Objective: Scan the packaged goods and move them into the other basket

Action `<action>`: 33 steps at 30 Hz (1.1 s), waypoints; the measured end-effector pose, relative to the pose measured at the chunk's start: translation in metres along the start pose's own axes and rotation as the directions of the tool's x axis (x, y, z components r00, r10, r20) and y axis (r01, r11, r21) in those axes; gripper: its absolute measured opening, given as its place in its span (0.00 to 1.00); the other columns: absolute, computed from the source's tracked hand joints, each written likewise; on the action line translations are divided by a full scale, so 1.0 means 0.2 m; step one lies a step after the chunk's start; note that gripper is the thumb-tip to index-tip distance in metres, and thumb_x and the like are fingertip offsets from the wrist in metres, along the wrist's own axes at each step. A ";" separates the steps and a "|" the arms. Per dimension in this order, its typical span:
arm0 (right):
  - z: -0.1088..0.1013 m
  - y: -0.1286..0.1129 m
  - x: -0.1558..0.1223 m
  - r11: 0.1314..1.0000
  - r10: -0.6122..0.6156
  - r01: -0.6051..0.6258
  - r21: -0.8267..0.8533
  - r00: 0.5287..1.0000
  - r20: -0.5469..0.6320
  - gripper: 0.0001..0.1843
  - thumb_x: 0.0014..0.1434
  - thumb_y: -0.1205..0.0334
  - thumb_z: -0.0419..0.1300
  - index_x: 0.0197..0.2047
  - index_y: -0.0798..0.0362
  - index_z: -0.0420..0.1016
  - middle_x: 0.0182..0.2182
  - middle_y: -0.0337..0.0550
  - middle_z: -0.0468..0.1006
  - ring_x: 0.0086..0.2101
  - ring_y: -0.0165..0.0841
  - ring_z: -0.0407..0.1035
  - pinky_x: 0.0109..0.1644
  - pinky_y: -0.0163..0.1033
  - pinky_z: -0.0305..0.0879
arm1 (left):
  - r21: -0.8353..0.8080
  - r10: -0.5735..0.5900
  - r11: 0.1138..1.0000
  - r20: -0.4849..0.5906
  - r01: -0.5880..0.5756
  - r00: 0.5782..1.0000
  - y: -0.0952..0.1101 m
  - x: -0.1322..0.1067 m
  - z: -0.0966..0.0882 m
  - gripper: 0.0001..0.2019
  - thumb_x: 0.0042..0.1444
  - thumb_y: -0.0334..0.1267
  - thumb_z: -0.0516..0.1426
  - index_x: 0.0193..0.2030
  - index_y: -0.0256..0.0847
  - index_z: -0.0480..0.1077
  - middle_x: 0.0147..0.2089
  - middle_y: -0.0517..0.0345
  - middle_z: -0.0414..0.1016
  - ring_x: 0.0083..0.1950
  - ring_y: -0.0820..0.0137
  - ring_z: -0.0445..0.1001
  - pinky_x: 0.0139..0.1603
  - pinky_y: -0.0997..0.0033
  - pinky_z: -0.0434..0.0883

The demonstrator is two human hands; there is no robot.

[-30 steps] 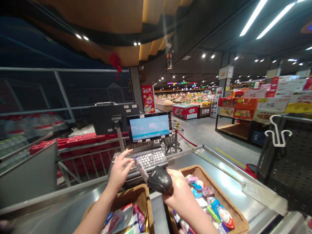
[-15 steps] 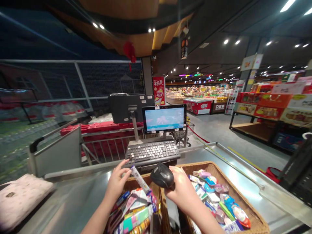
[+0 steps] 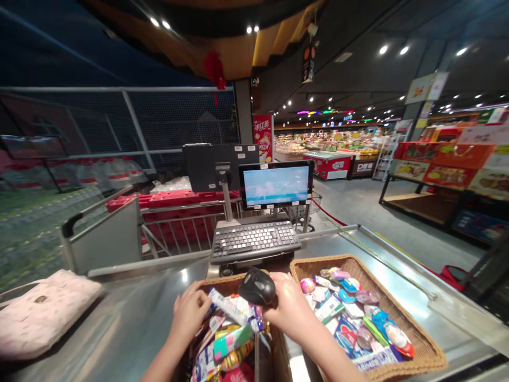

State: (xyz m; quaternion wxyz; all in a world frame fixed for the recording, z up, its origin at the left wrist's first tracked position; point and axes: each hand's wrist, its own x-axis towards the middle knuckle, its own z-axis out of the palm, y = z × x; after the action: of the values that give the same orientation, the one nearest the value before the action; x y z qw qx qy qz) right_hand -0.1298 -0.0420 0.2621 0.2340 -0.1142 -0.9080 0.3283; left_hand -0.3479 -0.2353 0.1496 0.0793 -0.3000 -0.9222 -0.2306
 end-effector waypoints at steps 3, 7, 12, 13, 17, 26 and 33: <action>-0.02 0.03 -0.02 0.999 0.034 -0.034 0.009 0.999 0.005 0.12 0.42 0.72 0.58 0.33 0.52 0.74 0.34 0.42 0.78 0.40 0.39 0.71 0.46 0.39 0.64 | 0.141 0.083 0.987 -0.024 -0.078 0.996 0.00 -0.02 -0.02 0.07 0.53 0.38 0.54 0.26 0.42 0.68 0.62 0.44 0.68 0.67 0.50 0.59 0.64 0.33 0.50; -0.11 0.09 -0.08 0.995 0.097 -0.096 0.007 0.995 -0.032 0.13 0.42 0.73 0.57 0.33 0.52 0.73 0.33 0.41 0.78 0.37 0.37 0.71 0.42 0.38 0.64 | 0.072 0.266 0.961 0.010 -0.266 0.964 0.10 0.02 -0.02 0.09 0.55 0.42 0.54 0.39 0.44 0.71 0.63 0.42 0.65 0.65 0.51 0.62 0.63 0.36 0.55; -0.30 0.23 -0.18 0.983 0.180 -0.183 -0.016 0.976 -0.124 0.15 0.43 0.74 0.57 0.36 0.52 0.73 0.34 0.40 0.78 0.37 0.37 0.71 0.43 0.38 0.65 | -0.081 0.460 0.886 0.017 -0.457 0.888 0.41 0.12 0.08 0.11 0.57 0.43 0.54 0.44 0.45 0.70 0.66 0.45 0.62 0.65 0.53 0.62 0.65 0.37 0.55; -0.35 0.26 -0.21 0.978 0.201 -0.207 -0.031 0.968 -0.150 0.15 0.43 0.73 0.57 0.36 0.52 0.73 0.34 0.41 0.78 0.37 0.37 0.71 0.43 0.39 0.65 | -0.105 0.496 0.865 0.022 -0.491 0.868 0.49 0.13 0.10 0.11 0.57 0.43 0.54 0.45 0.45 0.70 0.67 0.46 0.61 0.66 0.54 0.61 0.65 0.37 0.54; -0.54 0.41 -0.32 0.946 0.281 -0.312 -0.092 0.927 -0.249 0.15 0.43 0.72 0.56 0.36 0.54 0.74 0.36 0.44 0.78 0.39 0.39 0.71 0.45 0.42 0.66 | -0.184 0.629 0.771 0.069 -0.610 0.775 0.83 0.17 0.21 0.11 0.56 0.41 0.55 0.46 0.46 0.69 0.68 0.47 0.59 0.69 0.55 0.56 0.67 0.37 0.51; -0.90 0.71 -0.58 0.862 0.428 -0.503 -0.063 0.789 -0.441 0.17 0.45 0.64 0.59 0.41 0.55 0.77 0.39 0.47 0.79 0.42 0.44 0.73 0.48 0.48 0.68 | -0.321 0.817 0.573 0.156 -0.754 0.555 1.60 0.15 0.64 0.26 0.46 0.49 0.64 0.51 0.44 0.68 0.70 0.39 0.55 0.70 0.46 0.53 0.66 0.32 0.46; -1.05 0.83 -0.67 0.845 0.475 -0.535 -0.014 0.762 -0.439 0.16 0.47 0.64 0.58 0.41 0.55 0.76 0.41 0.48 0.80 0.43 0.43 0.74 0.50 0.48 0.68 | -0.318 0.840 0.542 0.205 -0.778 0.502 2.04 0.07 0.99 0.32 0.42 0.58 0.64 0.51 0.39 0.70 0.70 0.32 0.53 0.70 0.42 0.51 0.67 0.31 0.41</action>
State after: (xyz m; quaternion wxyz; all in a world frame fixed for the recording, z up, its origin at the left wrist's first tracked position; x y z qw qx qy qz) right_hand 0.0994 0.1484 0.2493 0.3175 -0.4385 -0.7917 0.2832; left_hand -0.1196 0.1570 0.1335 -0.0072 -0.7377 -0.6461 -0.1957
